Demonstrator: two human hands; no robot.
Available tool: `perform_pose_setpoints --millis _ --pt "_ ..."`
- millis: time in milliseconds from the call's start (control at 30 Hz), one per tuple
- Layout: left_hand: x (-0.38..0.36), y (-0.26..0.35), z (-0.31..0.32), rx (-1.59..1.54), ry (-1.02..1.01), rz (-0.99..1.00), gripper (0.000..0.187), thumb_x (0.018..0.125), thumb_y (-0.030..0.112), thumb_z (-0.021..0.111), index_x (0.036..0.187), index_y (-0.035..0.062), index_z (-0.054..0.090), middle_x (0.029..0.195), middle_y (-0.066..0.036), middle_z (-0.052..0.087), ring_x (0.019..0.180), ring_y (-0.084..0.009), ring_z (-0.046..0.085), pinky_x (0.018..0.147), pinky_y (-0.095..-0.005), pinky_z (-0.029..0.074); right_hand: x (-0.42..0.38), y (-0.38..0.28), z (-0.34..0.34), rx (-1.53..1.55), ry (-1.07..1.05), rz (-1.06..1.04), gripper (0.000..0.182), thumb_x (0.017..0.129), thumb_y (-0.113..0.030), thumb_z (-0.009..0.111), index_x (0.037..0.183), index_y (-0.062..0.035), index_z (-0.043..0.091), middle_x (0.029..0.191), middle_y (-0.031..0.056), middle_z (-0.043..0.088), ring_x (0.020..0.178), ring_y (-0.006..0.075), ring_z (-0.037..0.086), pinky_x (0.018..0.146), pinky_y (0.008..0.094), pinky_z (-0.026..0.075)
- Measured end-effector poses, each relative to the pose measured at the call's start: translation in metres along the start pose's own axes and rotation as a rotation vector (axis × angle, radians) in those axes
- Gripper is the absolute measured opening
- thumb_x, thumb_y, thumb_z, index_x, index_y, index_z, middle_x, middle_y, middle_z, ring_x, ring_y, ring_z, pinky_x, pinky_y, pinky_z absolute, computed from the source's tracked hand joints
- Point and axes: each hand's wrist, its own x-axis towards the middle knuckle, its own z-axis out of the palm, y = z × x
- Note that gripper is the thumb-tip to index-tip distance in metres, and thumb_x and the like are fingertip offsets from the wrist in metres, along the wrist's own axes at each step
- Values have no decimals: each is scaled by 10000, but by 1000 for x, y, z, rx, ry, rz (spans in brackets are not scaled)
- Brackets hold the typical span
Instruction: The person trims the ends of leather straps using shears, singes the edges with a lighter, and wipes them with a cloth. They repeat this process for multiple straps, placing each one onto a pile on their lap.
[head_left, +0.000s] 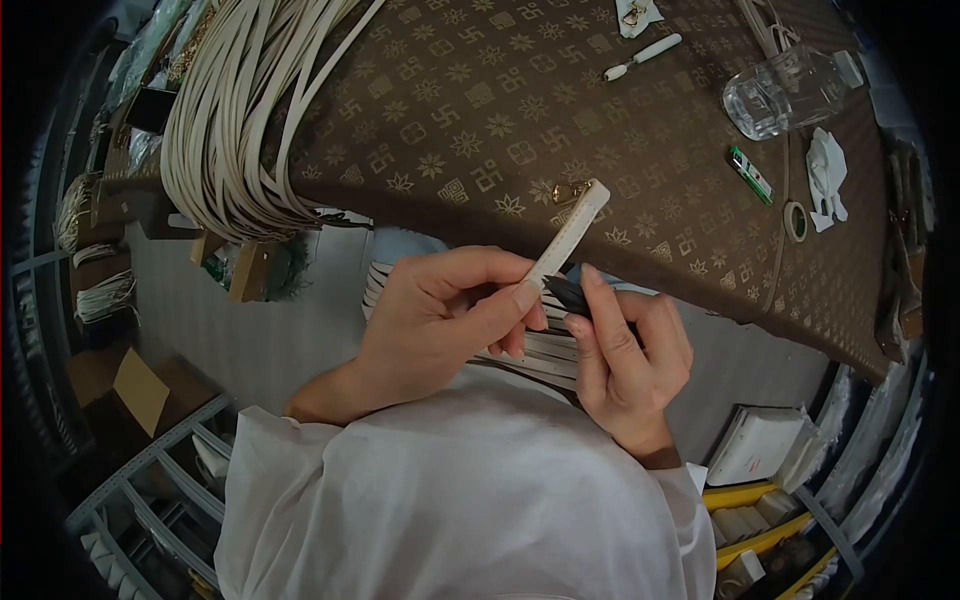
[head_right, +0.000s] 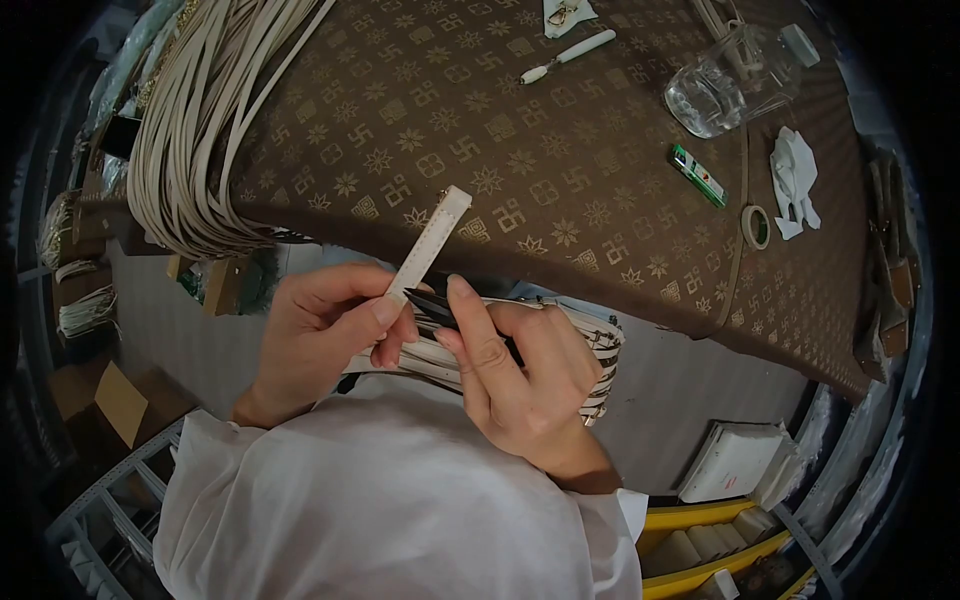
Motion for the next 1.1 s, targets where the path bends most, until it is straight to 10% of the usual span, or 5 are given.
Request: perform_pose_setpoints --millis 1100 --pt "-1 0 1 45 -19 71 272 844 1 480 1110 -18 531 863 -69 558 638 -57 529 555 -170 459 2 7 0 34 52 6 380 646 -100 691 1014 -32 621 641 44 512 505 154 418 443 260 352"
